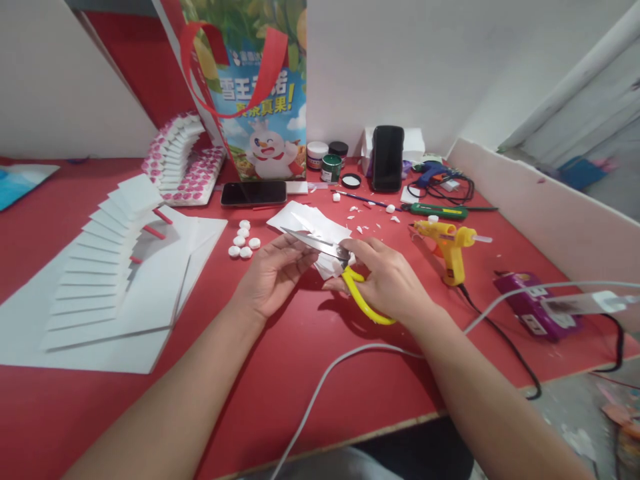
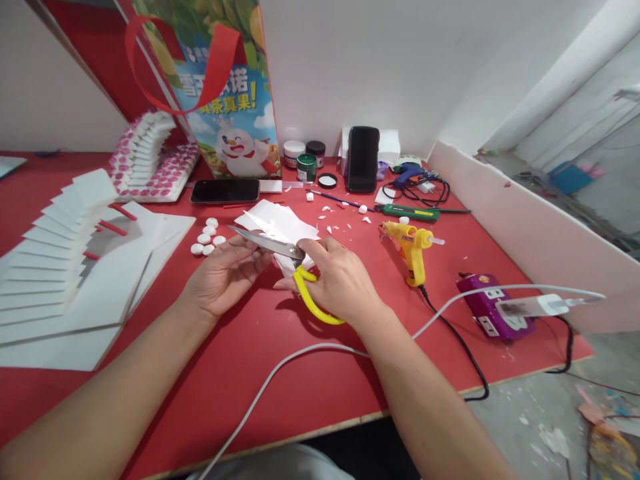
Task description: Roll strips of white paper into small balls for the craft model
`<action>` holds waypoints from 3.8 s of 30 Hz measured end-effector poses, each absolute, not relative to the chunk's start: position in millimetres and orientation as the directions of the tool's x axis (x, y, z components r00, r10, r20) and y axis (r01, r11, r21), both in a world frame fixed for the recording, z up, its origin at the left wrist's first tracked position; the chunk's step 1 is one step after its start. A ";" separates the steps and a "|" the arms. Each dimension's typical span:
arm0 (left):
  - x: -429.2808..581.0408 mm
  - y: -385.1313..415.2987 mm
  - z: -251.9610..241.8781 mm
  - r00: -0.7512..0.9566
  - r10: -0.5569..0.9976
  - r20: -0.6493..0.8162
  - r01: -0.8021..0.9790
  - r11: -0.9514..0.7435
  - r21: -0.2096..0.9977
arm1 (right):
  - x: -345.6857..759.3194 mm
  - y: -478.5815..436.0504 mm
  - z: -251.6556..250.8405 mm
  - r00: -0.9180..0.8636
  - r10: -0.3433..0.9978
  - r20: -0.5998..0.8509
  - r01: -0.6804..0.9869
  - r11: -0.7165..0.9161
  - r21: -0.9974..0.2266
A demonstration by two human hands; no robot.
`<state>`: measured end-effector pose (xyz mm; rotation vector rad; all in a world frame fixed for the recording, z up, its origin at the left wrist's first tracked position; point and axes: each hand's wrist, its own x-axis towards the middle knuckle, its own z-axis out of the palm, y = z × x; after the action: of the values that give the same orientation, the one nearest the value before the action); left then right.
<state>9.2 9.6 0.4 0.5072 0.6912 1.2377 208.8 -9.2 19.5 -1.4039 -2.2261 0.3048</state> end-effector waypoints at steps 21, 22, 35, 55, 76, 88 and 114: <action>7.9 9.2 1.1 0.216 0.951 -0.223 -0.668 0.310 0.676 | 219.4 1.0 25.3 0.100 0.943 0.319 0.830 0.097 -0.550; 8.1 9.2 0.8 0.215 0.952 -0.218 -0.669 0.306 0.677 | 221.9 2.5 25.5 0.115 0.938 0.327 0.831 0.089 -0.549; 12.2 6.2 -2.8 0.151 0.987 -0.061 -0.536 0.133 0.834 | 222.7 2.9 24.9 0.098 0.951 0.292 0.821 0.088 -0.565; -14.0 7.9 6.1 0.112 0.941 0.319 0.690 -0.305 0.657 | 230.9 9.4 26.9 0.265 0.964 -0.034 0.960 -0.267 -0.081; -50.0 25.9 6.5 0.211 0.938 0.274 0.877 -0.306 0.371 | 227.0 4.5 32.8 0.244 0.968 -0.064 0.970 -0.244 0.015; -67.3 32.4 0.6 0.259 0.916 0.308 0.911 -0.337 0.236 | 226.0 1.7 31.7 0.219 0.975 -0.049 0.976 -0.219 -0.004; -1.3 4.4 -1.2 0.029 0.999 0.035 0.419 -0.044 0.907 | 176.5 20.6 38.7 -0.396 0.915 -0.078 0.918 0.394 -0.045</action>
<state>-1.3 4.4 -1.2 1.5629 1.4842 0.9865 176.5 20.6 38.7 -1.7477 -2.6568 0.1279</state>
